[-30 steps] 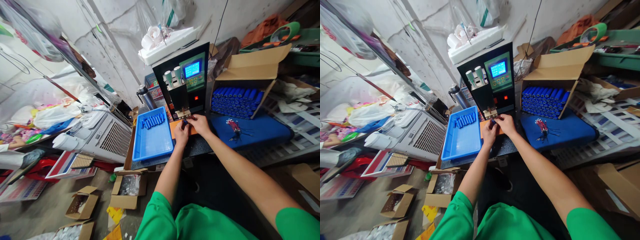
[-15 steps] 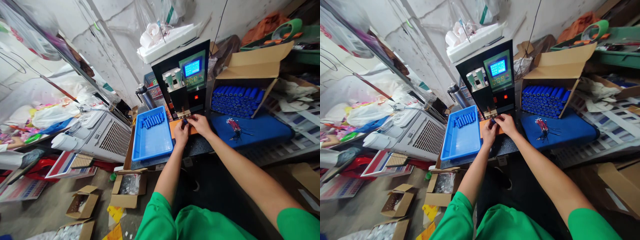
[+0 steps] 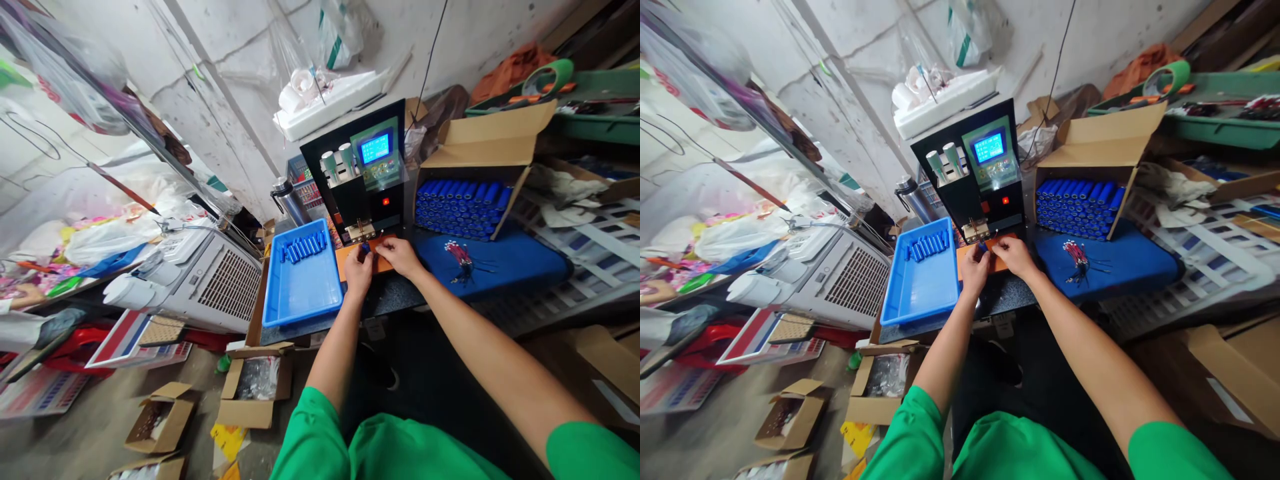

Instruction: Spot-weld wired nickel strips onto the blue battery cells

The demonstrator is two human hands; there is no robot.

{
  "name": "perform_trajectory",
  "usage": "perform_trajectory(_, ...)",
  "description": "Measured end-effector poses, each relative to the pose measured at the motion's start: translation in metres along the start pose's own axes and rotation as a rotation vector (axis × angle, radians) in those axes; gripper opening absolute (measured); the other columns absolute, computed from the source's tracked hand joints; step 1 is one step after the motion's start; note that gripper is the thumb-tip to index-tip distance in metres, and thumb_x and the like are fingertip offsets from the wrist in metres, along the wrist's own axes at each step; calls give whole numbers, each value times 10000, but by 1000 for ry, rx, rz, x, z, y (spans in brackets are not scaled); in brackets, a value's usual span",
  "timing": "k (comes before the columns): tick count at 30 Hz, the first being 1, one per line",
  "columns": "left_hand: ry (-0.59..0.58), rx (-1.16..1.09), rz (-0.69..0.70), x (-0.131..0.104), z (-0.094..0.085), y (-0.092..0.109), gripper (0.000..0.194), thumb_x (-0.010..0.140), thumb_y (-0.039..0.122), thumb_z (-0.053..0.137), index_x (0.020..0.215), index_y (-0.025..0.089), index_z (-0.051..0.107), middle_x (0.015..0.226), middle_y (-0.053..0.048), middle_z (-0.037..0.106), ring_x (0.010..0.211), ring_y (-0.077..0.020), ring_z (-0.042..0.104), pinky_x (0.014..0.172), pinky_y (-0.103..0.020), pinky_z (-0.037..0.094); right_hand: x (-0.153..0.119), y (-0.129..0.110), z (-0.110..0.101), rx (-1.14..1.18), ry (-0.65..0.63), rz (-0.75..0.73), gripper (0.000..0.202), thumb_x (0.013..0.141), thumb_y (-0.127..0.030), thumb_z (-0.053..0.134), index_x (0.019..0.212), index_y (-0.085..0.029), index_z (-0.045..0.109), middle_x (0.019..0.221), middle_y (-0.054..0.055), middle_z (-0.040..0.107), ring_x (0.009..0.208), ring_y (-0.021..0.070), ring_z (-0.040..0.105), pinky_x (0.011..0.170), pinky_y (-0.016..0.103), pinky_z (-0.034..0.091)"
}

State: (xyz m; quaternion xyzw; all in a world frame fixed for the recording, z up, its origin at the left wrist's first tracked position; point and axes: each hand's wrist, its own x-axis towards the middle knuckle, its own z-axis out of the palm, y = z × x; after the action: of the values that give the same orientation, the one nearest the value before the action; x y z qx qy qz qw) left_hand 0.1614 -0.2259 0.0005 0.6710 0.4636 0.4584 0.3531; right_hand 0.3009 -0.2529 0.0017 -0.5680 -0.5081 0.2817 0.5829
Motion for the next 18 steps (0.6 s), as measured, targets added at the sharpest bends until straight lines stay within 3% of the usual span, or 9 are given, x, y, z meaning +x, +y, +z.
perform_trajectory(4, -27, -116, -18, -1, -1, 6, 324, 825, 329, 688, 1107, 170, 672, 1008, -88, 710, 886, -188, 659, 854, -341, 509, -1, -1, -2, 15, 15, 1, 290, 753, -449, 603, 590, -212, 564, 553, -1, 540, 581, 163, 475, 591, 300, 368)
perform_trajectory(8, 75, -164, 18, -13, -11, 10, 329, 880, 394, 632, 1116, 167, 658, 1113, -120, 686, 1022, -211, 656, 910, -358, 512, -1, 1, -1, 49, 26, 5, 291, 750, -457, 597, 587, -219, 556, 546, -4, 520, 590, 169, 476, 593, 301, 369)
perform_trajectory(10, 97, -83, 38, -23, -18, 11, 265, 901, 372, 601, 1062, 172, 671, 1090, -115, 688, 1019, -211, 654, 894, -352, 517, 0, 2, 0, 61, 25, 8, 293, 749, -460, 603, 588, -219, 559, 544, -4, 519, 600, 173, 488, 600, 300, 377)
perform_trajectory(14, 22, 167, 148, -38, -28, 8, 148, 862, 268, 634, 974, 186, 685, 988, -88, 695, 941, -196, 648, 830, -329, 524, 0, 4, 0, 71, 28, 25, 299, 743, -468, 610, 595, -212, 561, 519, -13, 491, 595, 169, 482, 587, 292, 366)
perform_trajectory(18, 8, 297, 177, -39, -28, 4, 119, 876, 239, 629, 967, 192, 690, 938, -75, 701, 876, -180, 657, 805, -317, 526, 0, 3, -1, 79, 25, 46, 305, 742, -465, 609, 596, -202, 558, 495, -16, 476, 570, 157, 458, 562, 284, 344)
